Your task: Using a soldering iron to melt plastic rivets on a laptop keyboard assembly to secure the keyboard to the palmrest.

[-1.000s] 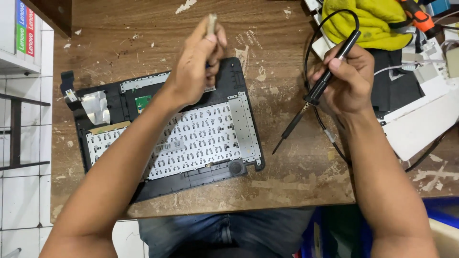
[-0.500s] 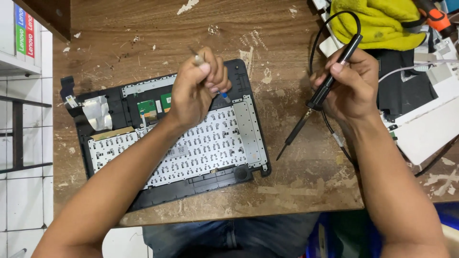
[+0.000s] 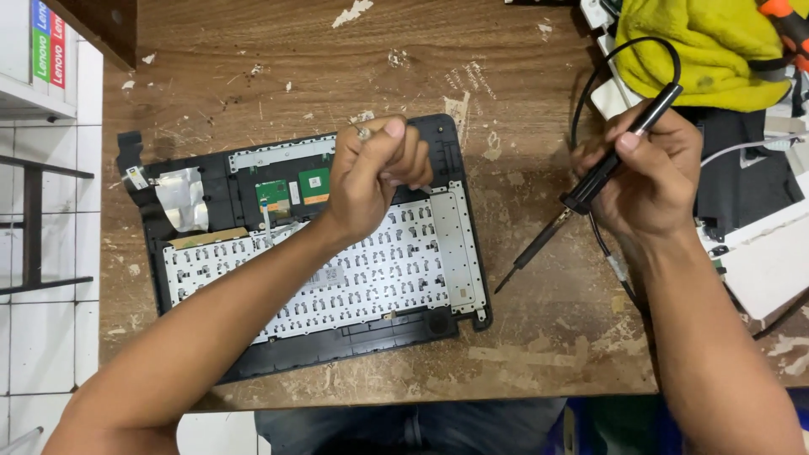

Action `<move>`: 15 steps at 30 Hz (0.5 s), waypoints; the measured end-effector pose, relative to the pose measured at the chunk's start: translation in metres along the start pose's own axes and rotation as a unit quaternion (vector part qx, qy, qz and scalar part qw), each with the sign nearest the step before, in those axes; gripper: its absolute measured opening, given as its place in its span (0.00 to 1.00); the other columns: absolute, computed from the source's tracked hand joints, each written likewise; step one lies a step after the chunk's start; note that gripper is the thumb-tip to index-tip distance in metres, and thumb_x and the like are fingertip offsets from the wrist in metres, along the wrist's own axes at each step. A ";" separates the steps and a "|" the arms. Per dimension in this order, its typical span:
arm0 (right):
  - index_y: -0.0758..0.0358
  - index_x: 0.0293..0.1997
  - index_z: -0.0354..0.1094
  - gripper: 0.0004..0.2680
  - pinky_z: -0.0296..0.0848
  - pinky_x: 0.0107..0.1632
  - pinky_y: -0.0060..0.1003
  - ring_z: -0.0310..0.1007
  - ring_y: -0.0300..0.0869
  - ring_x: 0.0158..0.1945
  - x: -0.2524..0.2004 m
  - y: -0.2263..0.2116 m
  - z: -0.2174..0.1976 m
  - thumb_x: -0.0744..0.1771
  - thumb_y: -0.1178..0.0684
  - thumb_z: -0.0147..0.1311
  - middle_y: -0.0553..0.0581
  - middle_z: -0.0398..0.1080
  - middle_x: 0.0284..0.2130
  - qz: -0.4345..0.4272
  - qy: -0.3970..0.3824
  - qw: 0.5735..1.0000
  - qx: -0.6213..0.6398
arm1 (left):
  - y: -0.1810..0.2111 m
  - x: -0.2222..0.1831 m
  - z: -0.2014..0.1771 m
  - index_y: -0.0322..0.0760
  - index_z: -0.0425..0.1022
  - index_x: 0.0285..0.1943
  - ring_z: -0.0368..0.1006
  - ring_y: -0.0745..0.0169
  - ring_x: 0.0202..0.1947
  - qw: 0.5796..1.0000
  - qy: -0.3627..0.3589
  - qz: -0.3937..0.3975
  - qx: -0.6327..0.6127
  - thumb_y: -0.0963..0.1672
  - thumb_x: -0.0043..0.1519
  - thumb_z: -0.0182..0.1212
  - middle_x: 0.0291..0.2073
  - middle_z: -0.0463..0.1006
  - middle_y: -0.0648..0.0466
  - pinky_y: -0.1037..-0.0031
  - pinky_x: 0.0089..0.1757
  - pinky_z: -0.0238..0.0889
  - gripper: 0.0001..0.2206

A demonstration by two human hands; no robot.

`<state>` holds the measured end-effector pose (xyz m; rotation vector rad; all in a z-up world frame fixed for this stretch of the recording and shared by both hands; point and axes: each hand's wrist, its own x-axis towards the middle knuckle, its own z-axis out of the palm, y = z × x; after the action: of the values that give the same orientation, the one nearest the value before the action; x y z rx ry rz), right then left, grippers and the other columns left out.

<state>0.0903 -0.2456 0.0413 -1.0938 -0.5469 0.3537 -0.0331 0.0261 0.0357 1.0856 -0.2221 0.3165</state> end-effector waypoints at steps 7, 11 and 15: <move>0.61 0.40 0.73 0.01 0.86 0.42 0.30 0.79 0.37 0.31 0.001 -0.001 0.003 0.68 0.58 0.56 0.51 0.75 0.28 -0.009 -0.012 1.000 0.002 | -0.010 -0.004 0.000 0.43 0.56 0.23 0.51 0.65 0.19 0.999 -0.020 0.020 0.028 0.46 0.70 0.42 0.17 0.53 0.57 0.72 0.26 0.54 0.18; 0.61 0.40 0.73 0.01 0.86 0.43 0.30 0.79 0.37 0.31 0.000 -0.001 0.003 0.68 0.59 0.56 0.51 0.75 0.28 -0.005 -0.005 1.000 0.009 | -0.006 -0.003 0.002 0.42 0.56 0.22 0.52 0.65 0.19 0.999 -0.018 0.018 0.033 0.46 0.70 0.42 0.17 0.53 0.57 0.71 0.28 0.57 0.18; 0.62 0.41 0.73 0.01 0.86 0.42 0.31 0.78 0.38 0.30 -0.001 0.000 0.002 0.68 0.58 0.57 0.52 0.75 0.28 -0.005 0.008 1.000 -0.005 | 0.001 0.002 0.001 0.43 0.56 0.31 0.53 0.67 0.25 1.000 -0.013 0.017 0.007 0.44 0.65 0.41 0.22 0.55 0.58 0.72 0.33 0.57 0.08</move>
<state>0.0884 -0.2448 0.0418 -1.1028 -0.5398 0.3337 -0.0315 0.0266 0.0379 1.1017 -0.2614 0.3351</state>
